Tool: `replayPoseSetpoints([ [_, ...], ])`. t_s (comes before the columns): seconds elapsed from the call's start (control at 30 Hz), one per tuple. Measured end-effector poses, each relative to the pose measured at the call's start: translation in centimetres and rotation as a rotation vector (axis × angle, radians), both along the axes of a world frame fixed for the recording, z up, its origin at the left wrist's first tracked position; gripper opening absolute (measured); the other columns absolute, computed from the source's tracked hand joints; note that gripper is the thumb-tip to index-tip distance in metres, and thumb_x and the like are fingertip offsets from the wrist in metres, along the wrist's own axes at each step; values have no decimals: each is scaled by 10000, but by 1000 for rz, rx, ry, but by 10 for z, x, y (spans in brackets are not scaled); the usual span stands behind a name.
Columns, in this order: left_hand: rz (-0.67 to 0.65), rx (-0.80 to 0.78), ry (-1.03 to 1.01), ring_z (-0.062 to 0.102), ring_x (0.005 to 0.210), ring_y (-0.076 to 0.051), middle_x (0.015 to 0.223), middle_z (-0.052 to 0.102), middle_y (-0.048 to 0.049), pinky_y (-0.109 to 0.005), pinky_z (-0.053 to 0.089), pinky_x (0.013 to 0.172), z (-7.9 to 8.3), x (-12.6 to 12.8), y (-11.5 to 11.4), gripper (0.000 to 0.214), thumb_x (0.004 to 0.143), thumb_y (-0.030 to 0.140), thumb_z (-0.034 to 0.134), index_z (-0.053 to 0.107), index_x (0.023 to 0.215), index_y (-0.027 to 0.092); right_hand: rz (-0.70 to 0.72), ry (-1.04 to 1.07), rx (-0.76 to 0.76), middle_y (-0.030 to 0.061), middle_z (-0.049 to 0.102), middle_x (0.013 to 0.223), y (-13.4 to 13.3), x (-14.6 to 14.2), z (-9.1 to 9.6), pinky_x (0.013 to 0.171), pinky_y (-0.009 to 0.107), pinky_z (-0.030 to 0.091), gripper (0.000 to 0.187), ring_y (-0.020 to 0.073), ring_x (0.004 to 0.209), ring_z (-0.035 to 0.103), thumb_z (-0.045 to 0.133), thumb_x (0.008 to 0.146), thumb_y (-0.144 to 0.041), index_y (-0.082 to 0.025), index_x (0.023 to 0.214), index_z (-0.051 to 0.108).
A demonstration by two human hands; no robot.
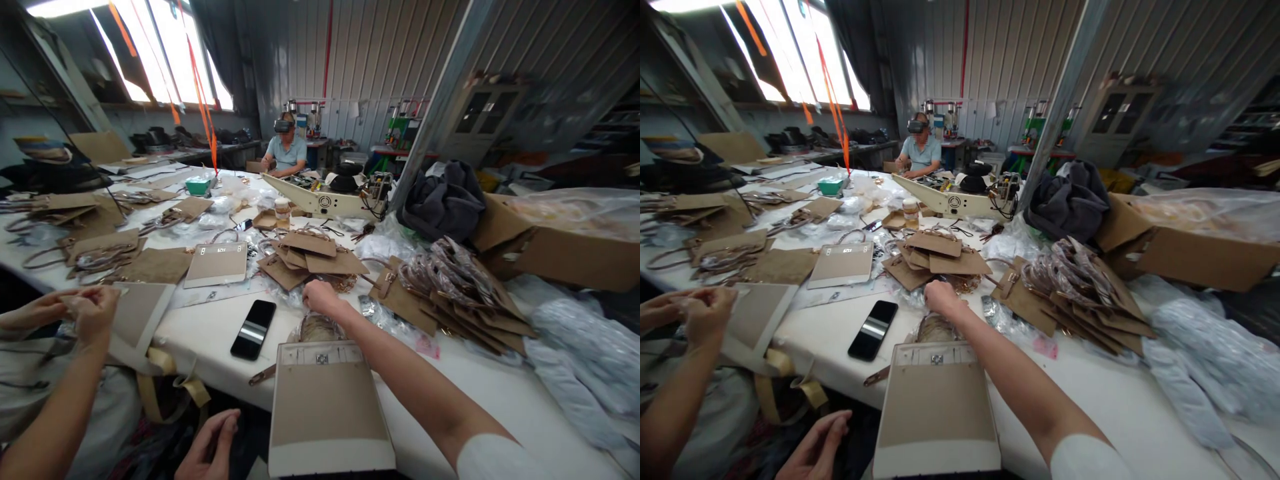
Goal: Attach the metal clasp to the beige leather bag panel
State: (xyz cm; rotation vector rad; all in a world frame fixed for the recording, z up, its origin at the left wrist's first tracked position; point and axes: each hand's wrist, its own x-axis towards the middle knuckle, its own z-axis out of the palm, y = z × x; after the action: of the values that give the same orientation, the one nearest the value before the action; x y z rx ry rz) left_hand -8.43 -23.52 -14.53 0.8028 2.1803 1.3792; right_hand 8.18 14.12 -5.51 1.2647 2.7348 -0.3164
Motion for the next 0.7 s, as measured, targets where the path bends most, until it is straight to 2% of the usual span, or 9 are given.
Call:
replayPoseSetpoints([
  [0.2, -38, 95, 34, 794, 888, -251, 1043, 850, -59, -288, 651, 860, 7, 9, 18, 563, 851, 761, 754, 862, 1026, 236, -45, 196, -31, 118, 842, 1163, 8, 9, -10, 917, 288, 532, 198, 284, 1112, 763, 734, 897, -167, -236, 1001, 887],
  [0.4, -80, 116, -5, 783, 881, -234, 1000, 835, -57, -270, 631, 852, 5, 17, 17, 490, 893, 696, 743, 856, 1009, 233, -181, 535, -132, 95, 846, 1016, 16, 17, -16, 851, 270, 544, 184, 218, 921, 756, 673, 972, -208, -170, 999, 851],
  [0.47, -92, 101, -23, 778, 874, -240, 969, 831, -60, -275, 632, 848, 4, 16, 15, 500, 880, 704, 747, 859, 989, 230, -229, 639, -193, 94, 831, 940, 15, 18, -19, 770, 268, 559, 185, 207, 832, 740, 664, 967, -223, -147, 979, 833],
  [0.6, -118, 72, -114, 764, 802, -244, 872, 817, -68, -277, 633, 759, 1, 14, 13, 548, 829, 745, 768, 865, 937, 217, -318, 823, -327, 72, 772, 823, 9, 21, -20, 551, 244, 536, 281, 179, 665, 675, 643, 934, -240, -102, 1135, 781],
  [0.7, -125, 74, -152, 763, 798, -246, 871, 821, -74, -285, 632, 759, 1, 15, 14, 552, 816, 743, 783, 866, 940, 211, -342, 950, -392, 38, 726, 781, 0, 27, -13, 497, 230, 527, 414, 165, 640, 648, 685, 905, -312, -99, 1255, 740],
])
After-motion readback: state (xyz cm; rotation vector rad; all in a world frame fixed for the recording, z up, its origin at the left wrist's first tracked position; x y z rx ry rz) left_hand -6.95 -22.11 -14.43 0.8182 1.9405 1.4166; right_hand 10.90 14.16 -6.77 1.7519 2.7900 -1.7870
